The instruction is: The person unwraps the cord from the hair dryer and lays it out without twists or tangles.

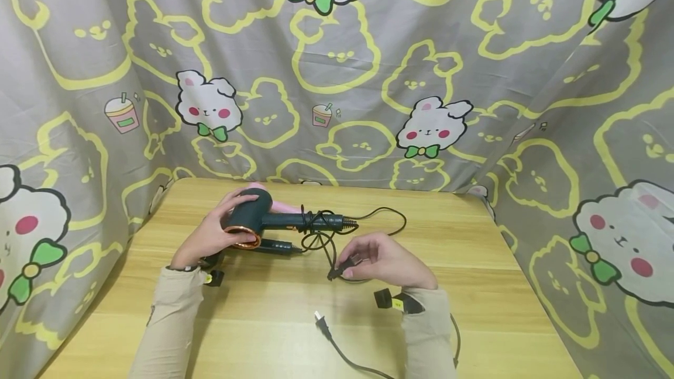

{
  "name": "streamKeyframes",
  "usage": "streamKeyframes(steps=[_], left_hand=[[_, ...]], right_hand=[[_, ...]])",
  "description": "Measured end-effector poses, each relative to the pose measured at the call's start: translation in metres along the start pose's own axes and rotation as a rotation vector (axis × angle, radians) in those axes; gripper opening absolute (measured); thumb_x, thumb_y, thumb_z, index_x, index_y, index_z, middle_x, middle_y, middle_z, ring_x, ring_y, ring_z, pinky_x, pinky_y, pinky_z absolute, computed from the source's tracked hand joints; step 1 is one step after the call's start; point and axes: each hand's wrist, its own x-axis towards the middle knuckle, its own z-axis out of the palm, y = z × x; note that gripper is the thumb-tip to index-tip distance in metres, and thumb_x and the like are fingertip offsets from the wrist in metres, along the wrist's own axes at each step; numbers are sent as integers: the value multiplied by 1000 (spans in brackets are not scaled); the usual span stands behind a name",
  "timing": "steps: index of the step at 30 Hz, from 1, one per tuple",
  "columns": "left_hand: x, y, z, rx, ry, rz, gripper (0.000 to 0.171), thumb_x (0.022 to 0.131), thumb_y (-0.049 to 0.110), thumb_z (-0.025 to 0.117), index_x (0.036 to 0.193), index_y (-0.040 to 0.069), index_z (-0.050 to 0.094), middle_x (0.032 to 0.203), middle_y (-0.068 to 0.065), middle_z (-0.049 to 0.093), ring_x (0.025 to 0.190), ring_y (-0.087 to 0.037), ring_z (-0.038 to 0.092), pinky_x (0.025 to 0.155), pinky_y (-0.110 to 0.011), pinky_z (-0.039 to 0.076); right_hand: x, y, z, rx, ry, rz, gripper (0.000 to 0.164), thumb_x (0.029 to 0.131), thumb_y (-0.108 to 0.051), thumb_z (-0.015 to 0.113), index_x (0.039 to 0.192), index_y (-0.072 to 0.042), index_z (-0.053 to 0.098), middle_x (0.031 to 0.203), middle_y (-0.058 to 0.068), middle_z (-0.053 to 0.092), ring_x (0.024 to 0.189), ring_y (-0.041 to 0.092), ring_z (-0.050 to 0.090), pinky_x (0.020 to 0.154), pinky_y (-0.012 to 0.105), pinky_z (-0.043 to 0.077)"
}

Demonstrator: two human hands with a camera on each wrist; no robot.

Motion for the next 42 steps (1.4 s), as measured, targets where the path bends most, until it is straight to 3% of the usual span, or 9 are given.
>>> streamKeyframes(steps=[6, 13, 21, 27, 30, 34, 37, 42], left_hand=[[0, 1, -2, -25, 12, 14, 80, 79, 23, 92, 149, 34, 53, 172, -1, 18, 145, -50, 40, 109, -69, 39], [0, 0, -4, -57, 13, 35, 81, 80, 19, 92, 149, 31, 53, 171, 0, 21, 143, -48, 43, 108, -67, 41], [-1, 2, -5, -71, 14, 51, 81, 79, 17, 92, 149, 30, 53, 170, 2, 23, 144, -46, 41, 109, -66, 40], [0, 2, -5, -65, 9, 51, 81, 79, 19, 92, 149, 33, 54, 170, 6, 23, 147, -44, 39, 111, -65, 38], [0, 1, -5, -64, 3, 53, 81, 79, 19, 92, 149, 33, 54, 170, 6, 22, 146, -45, 39, 110, -66, 39], [0, 1, -4, -60, -8, 56, 81, 79, 20, 92, 149, 34, 53, 171, 5, 21, 146, -46, 40, 111, -66, 38], [0, 1, -4, -54, -14, 60, 82, 79, 20, 92, 149, 34, 52, 171, 3, 22, 146, -47, 40, 111, -66, 38], [-2, 2, -3, -37, -18, 50, 83, 79, 23, 92, 150, 34, 52, 171, 0, 22, 148, -47, 37, 110, -68, 38]], right_hand=[[3, 8, -3, -72, 23, 94, 22, 90, -4, 78, 110, -1, 72, 107, 19, 76, 89, 13, 74, 80, 32, 61], [7, 22, -7, -76, 46, 227, 20, 90, -6, 79, 108, 1, 72, 102, 24, 73, 74, 21, 74, 73, 41, 63], [11, 33, -9, -97, 141, 298, 18, 95, -14, 75, 104, 1, 74, 103, 19, 76, 85, 27, 75, 81, 42, 63], [13, 39, -14, -138, 202, 327, 30, 102, -17, 67, 120, 6, 72, 109, 21, 77, 80, 17, 74, 79, 37, 63], [14, 43, -17, -165, 234, 339, 34, 102, -18, 67, 125, 6, 69, 110, 21, 77, 81, 18, 75, 79, 40, 63], [14, 46, -20, -174, 302, 373, 30, 101, -18, 67, 120, 5, 71, 106, 18, 78, 84, 26, 76, 84, 48, 62], [13, 48, -22, -166, 377, 387, 29, 100, -19, 69, 117, 5, 72, 104, 16, 78, 85, 29, 75, 84, 45, 62], [13, 49, -24, -152, 511, 376, 34, 99, -22, 71, 118, 6, 71, 100, 15, 77, 79, 17, 72, 80, 38, 62]])
